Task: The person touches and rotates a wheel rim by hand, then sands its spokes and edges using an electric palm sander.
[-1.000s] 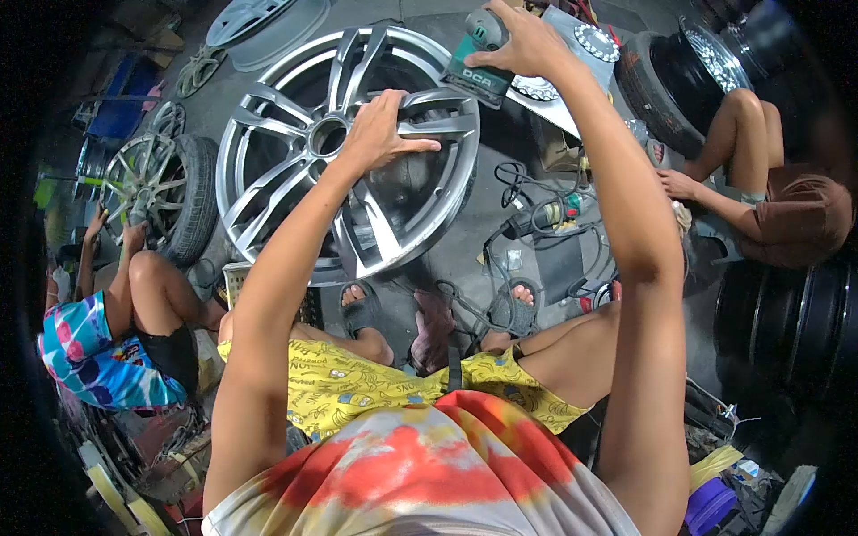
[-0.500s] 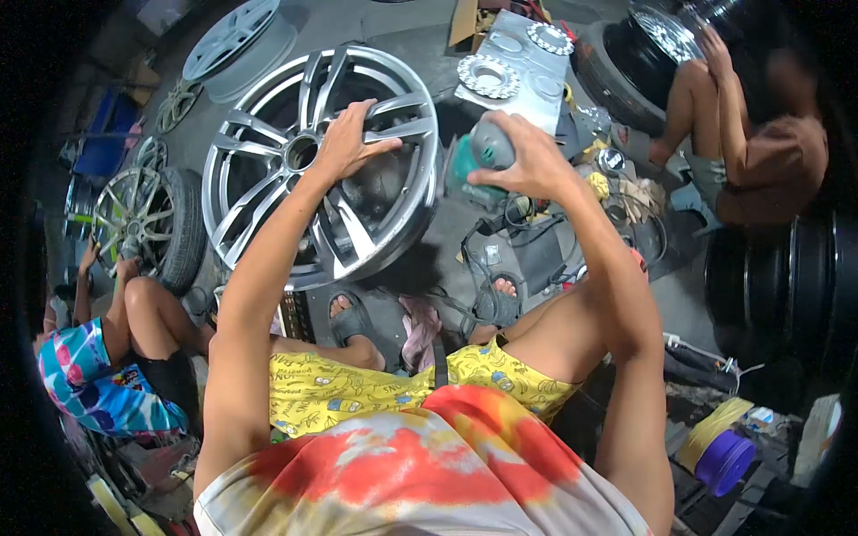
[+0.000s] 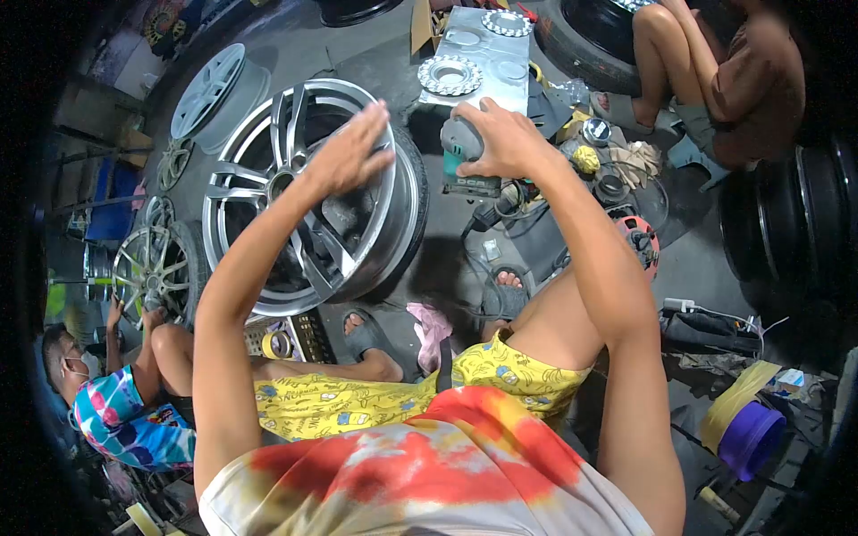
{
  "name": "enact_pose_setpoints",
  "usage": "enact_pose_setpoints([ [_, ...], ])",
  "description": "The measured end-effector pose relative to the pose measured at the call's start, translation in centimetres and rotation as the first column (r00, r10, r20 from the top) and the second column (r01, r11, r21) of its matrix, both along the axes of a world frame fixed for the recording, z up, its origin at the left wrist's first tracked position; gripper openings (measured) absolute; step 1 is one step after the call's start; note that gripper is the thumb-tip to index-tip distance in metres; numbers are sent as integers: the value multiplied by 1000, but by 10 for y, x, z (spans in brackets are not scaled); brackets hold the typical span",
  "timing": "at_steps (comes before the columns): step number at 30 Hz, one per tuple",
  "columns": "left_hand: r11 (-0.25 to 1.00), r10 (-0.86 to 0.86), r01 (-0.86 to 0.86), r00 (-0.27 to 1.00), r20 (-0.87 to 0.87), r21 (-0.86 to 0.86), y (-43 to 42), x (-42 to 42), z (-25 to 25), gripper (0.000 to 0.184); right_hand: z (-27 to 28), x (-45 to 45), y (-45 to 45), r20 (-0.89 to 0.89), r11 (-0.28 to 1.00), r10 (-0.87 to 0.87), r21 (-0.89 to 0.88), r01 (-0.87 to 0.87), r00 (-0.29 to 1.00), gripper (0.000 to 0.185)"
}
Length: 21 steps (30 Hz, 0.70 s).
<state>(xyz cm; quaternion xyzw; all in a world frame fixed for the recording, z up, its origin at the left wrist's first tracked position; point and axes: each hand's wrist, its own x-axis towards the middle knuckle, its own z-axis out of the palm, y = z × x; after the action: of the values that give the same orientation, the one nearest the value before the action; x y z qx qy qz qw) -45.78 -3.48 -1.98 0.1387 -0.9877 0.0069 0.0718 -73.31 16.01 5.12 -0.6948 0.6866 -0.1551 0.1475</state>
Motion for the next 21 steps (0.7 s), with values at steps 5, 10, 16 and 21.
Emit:
enact_pose_setpoints([
  [5,964,-257,244,957,137,106,58,30,22,76,-10,-14,-10,-16,999,-25,-33,24,1000,85],
  [10,987,-101,87,990,-103,-135,-30,-4,5,49,-15,-11,-15,-95,986,-50,-166,34,994,84],
  [16,777,625,-606,776,-90,169,-63,26,-20,62,9,13,-28,61,946,-93,-307,107,994,81],
  [21,634,759,-608,610,-229,479,-14,37,-26,61,15,25,-66,16,937,-30,-348,34,999,82],
])
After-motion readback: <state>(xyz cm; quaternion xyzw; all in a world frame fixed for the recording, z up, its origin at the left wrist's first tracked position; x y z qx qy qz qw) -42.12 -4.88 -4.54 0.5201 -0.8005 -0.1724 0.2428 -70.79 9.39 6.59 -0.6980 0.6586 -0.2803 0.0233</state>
